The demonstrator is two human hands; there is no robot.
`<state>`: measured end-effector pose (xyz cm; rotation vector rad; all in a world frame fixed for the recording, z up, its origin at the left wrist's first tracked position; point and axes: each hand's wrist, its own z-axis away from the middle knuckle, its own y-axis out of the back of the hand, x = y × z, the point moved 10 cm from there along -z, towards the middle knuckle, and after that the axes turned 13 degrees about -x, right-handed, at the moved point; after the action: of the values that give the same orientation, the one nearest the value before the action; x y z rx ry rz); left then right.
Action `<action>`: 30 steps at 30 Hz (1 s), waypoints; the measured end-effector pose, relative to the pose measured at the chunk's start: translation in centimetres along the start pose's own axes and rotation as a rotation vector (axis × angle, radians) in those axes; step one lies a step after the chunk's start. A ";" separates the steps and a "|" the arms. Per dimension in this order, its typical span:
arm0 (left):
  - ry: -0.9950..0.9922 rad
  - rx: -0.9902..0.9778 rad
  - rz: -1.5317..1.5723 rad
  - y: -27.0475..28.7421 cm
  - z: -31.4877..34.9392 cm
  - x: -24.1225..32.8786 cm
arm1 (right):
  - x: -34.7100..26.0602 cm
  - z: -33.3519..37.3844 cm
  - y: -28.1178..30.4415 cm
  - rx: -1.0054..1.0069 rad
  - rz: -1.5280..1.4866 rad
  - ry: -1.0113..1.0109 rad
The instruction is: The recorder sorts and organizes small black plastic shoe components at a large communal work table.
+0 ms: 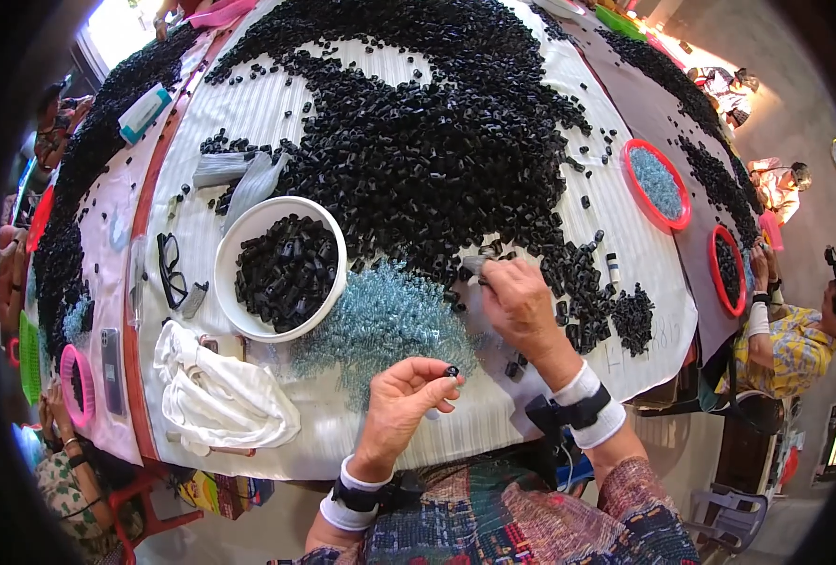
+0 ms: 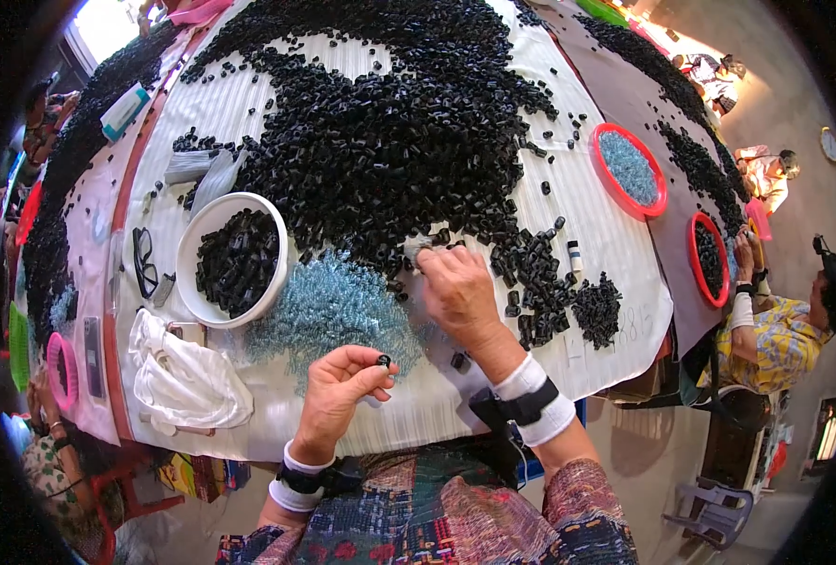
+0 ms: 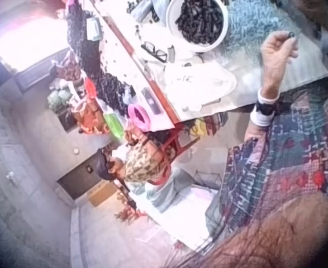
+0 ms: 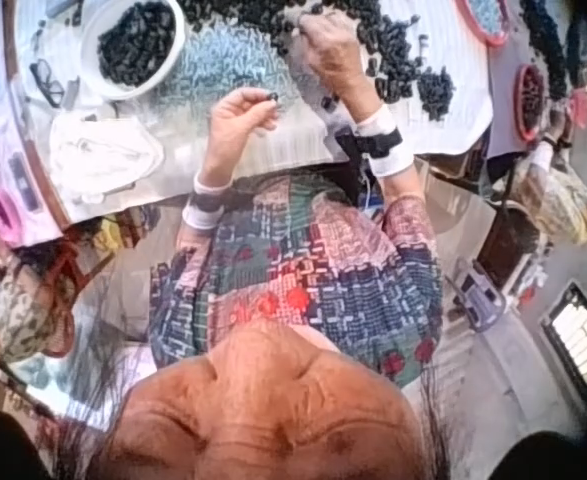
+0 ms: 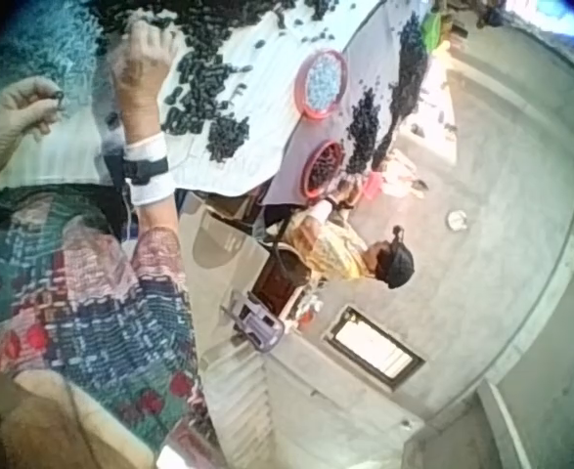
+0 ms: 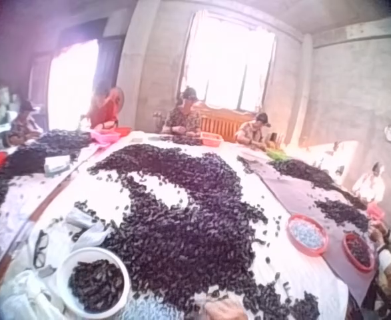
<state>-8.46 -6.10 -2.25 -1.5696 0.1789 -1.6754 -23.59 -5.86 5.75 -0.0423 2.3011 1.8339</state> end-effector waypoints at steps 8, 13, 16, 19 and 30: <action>-0.045 -0.017 0.042 -1.6 0.2 0.7 | -2.2 5.0 3.2 0.023 -0.871 -0.147; -0.088 0.019 -0.053 -2.6 0.9 1.2 | -4.0 6.6 4.8 0.059 -0.733 -0.075; -0.106 0.028 -0.100 -2.9 1.0 1.2 | -4.2 7.4 4.8 0.100 -0.698 -0.036; -0.118 0.044 -0.134 -3.0 1.2 1.2 | -4.3 7.7 4.7 0.085 -0.659 -0.031; -0.061 0.054 -0.243 -3.0 1.4 0.3 | -4.8 8.4 4.8 0.043 -0.618 0.055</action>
<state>-8.55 -3.77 0.10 -1.6511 -0.0918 -1.7979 -18.45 2.89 9.44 -0.7166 2.0357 1.4703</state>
